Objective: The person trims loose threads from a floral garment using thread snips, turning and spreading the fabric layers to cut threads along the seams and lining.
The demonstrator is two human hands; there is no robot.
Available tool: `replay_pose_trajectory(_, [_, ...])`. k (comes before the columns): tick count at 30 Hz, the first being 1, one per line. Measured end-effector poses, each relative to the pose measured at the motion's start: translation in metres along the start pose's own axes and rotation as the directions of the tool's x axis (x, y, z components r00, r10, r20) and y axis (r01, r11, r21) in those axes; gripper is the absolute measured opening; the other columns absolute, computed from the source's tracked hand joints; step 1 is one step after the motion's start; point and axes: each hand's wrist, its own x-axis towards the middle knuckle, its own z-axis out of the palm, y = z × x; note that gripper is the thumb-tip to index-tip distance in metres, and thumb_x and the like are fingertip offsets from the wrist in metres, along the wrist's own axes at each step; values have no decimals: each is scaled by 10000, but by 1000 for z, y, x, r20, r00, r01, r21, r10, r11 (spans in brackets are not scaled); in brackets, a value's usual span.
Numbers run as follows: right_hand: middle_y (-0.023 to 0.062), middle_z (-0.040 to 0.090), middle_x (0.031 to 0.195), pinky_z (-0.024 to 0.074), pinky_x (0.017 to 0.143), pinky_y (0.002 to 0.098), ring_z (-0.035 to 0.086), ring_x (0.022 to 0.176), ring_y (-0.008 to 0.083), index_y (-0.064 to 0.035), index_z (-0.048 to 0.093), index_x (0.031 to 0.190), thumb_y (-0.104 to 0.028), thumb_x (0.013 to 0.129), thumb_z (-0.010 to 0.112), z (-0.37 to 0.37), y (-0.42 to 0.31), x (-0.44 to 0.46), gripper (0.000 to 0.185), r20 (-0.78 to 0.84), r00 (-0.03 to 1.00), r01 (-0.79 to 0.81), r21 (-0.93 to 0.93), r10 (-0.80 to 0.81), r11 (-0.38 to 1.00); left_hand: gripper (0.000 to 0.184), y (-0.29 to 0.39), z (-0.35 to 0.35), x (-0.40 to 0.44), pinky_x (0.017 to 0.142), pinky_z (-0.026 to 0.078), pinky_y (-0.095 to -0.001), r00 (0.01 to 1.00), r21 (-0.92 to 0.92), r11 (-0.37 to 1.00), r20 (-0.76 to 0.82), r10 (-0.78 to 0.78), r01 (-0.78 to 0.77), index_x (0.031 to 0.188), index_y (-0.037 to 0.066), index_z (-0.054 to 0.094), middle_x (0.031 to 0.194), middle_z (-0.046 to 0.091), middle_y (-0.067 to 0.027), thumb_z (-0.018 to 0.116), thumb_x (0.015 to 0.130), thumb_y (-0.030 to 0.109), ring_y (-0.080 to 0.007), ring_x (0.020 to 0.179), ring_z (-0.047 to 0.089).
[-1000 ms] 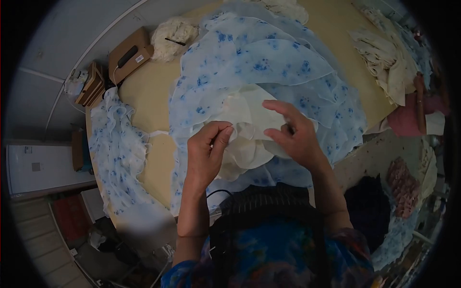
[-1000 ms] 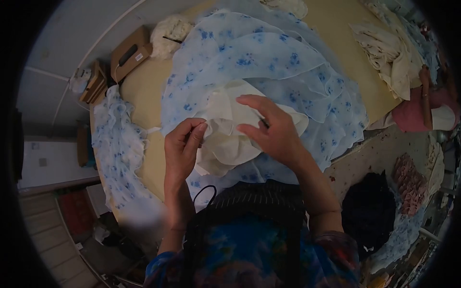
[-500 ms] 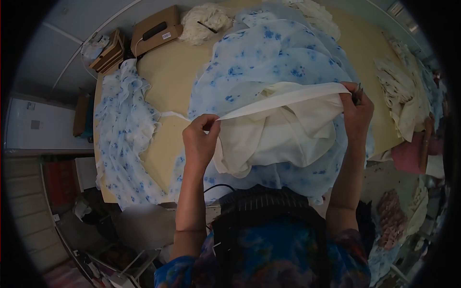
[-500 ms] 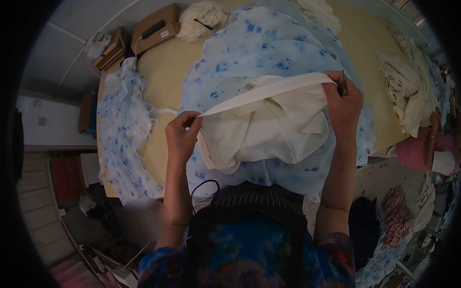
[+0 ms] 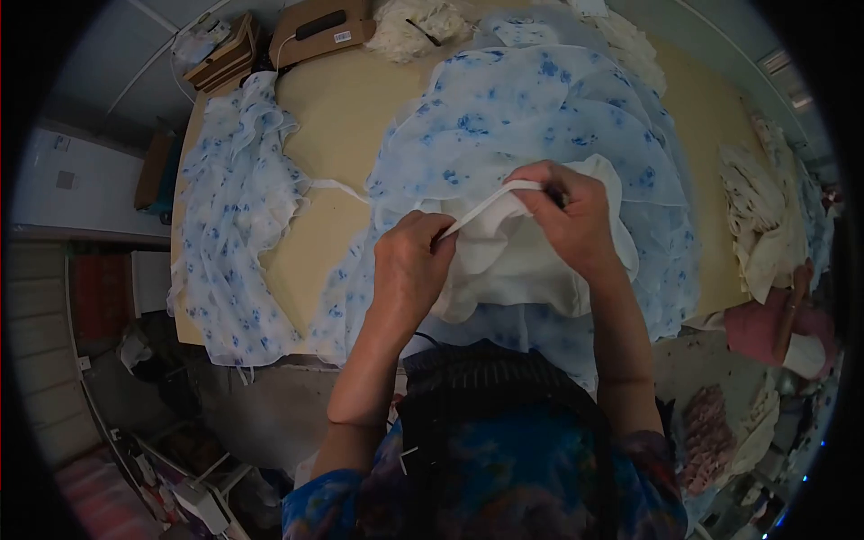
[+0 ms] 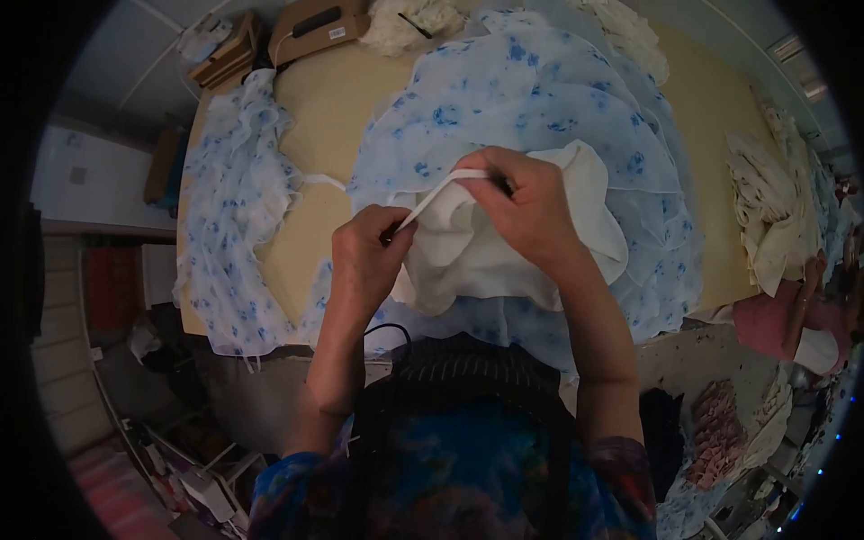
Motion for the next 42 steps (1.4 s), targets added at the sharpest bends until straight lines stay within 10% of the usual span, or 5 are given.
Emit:
replay_pose_trajectory(6, [24,631,758,423,578,220,544,637,78,17,705,983,-118,954,670,-51,14,24,142,-386,920,10,202,70,979,165,-54,5,-27,632,514,-295,992,105,986,-26,-125,127,974,5,748,752,699,-127,719,814,37,-208,629,655])
replay_pose_trajectory(9, [56,653,824,463,596,237,576,680,103,42,693,1018,-133,964,668,-78,24,34,185,-490,862,32,314,133,949,184,-58,-6,-34,634,517,-295,940,-175,924,63,-335,341,980,-2,747,749,704,-139,715,800,14,-208,605,651])
replay_pose_trajectory(21, [112,686,981,582,675,256,656,785,146,74,667,1052,-152,973,661,-109,56,38,240,-638,741,17,330,210,944,124,-59,-21,-45,585,497,-332,920,152,975,-380,-93,161,864,46,669,714,614,-91,715,759,-3,-243,621,626])
replay_pose_trajectory(27, [119,677,965,604,712,260,654,758,129,97,643,1071,-132,976,651,-117,66,44,248,-644,727,-5,342,238,940,206,-52,-27,-44,549,337,-213,888,-246,907,-231,-397,342,720,48,542,650,439,55,715,745,-63,-45,605,382])
replay_pose_trajectory(42, [50,593,794,619,846,283,536,623,54,125,632,1081,-55,981,612,-134,90,55,207,-661,679,-10,429,321,903,240,-59,-34,-54,581,307,-190,867,-438,886,-370,-333,153,753,56,518,652,354,50,648,732,-145,-37,623,338])
